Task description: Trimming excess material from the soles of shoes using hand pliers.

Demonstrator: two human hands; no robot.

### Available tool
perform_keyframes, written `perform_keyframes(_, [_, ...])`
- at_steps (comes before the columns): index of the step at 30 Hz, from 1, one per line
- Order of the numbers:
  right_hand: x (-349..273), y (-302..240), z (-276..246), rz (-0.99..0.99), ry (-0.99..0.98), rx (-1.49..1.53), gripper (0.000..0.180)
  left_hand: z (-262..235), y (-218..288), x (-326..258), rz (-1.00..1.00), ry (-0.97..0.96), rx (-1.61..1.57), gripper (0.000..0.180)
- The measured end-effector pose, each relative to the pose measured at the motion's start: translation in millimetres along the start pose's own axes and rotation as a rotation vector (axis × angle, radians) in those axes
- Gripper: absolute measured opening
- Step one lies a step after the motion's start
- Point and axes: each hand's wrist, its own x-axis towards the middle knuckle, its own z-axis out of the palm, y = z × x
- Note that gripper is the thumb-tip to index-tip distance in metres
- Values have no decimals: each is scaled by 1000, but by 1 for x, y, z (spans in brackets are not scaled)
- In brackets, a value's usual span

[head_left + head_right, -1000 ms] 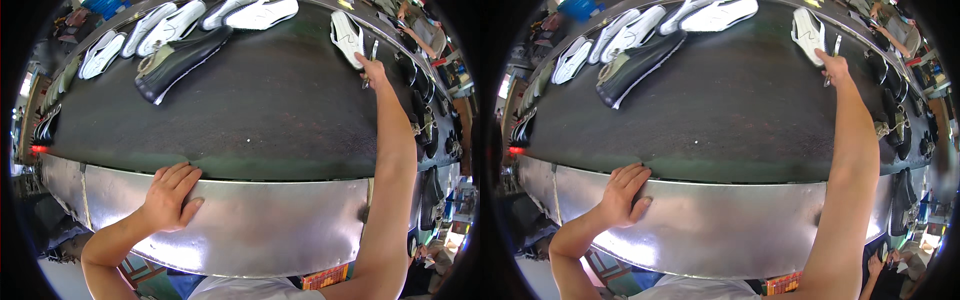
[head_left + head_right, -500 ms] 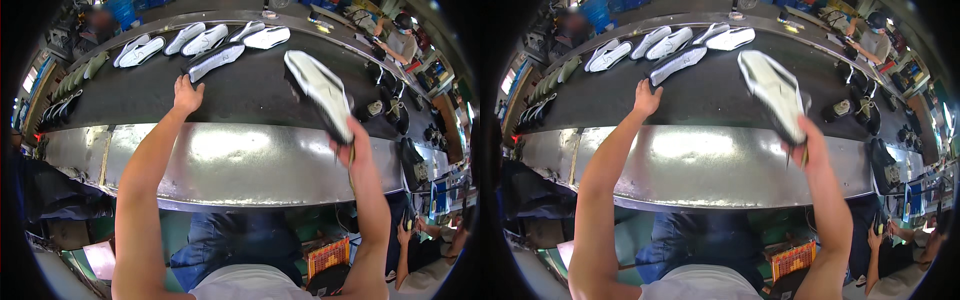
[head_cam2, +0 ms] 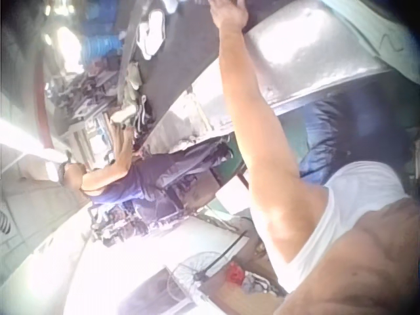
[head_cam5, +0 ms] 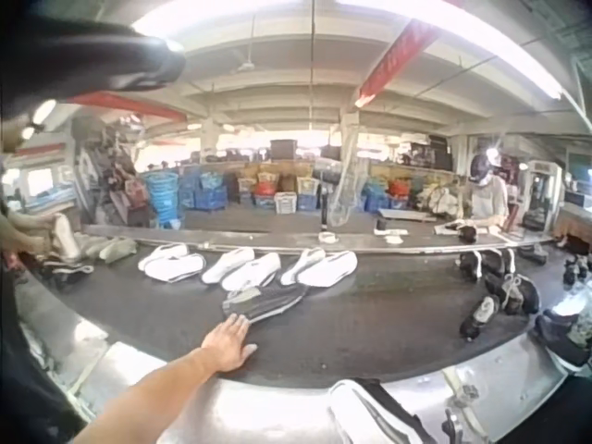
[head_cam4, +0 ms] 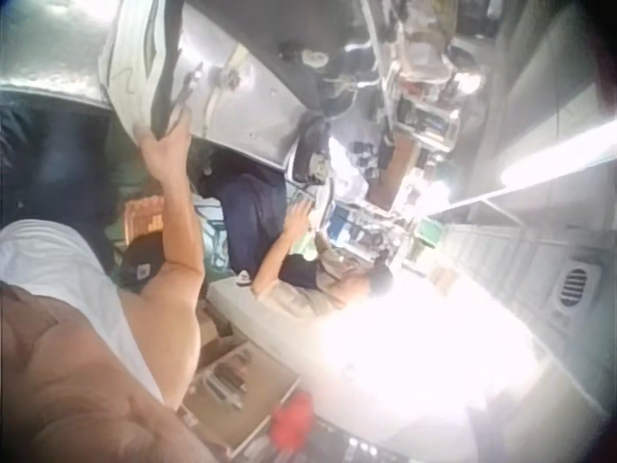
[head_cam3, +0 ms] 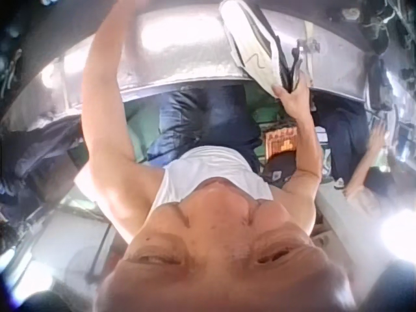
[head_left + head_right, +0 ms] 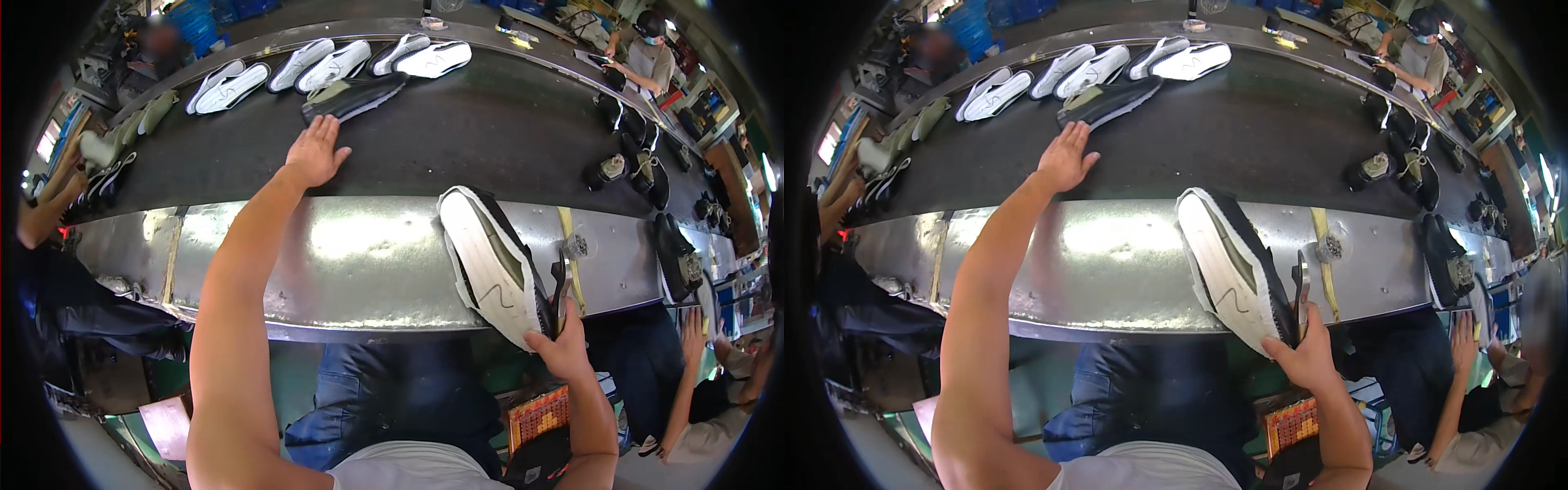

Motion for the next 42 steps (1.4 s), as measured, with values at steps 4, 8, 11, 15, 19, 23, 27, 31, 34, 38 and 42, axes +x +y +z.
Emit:
perform_keyframes(4, [3, 13, 5, -50, 11, 93, 55, -26, 18, -26, 133, -124, -74, 54])
perform_keyframes(8, [-4, 21, 11, -16, -50, 335, 60, -56, 73, -86, -211, -32, -940, 60])
perform_keyframes(11, [-37, 22, 31, -40, -199, 864, 78, -95, 133, -170, -369, -75, -1943, 75])
perform_keyframes(15, [-86, 28, 69, -116, -396, 658, 80, -154, 174, -253, -419, 95, -2377, 67])
perform_keyframes(19, [-102, 19, 74, -10, -583, 206, 60, -136, 176, -316, -391, 134, -2297, 60])
perform_keyframes(23, [-126, 27, 77, 56, -576, 744, 35, -94, 194, -360, -274, -46, -1925, 66])
perform_keyframes(27, [-161, 28, 83, 163, -664, 472, 32, -71, 208, -382, -239, -76, -1784, 72])
perform_keyframes(31, [-168, 14, 91, -94, -695, 326, 27, -69, 204, -384, -286, -217, -1885, 63])
perform_keyframes(34, [-154, 15, 107, 34, -769, 440, 28, -60, 202, -387, -241, -258, -1934, 60])
perform_keyframes(38, [-132, 0, 104, 86, -843, 451, 27, -47, 199, -390, -111, 3, -1592, 57])
perform_keyframes(42, [-107, -11, 96, 53, -972, 333, 25, -61, 192, -385, -74, -88, -1442, 54])
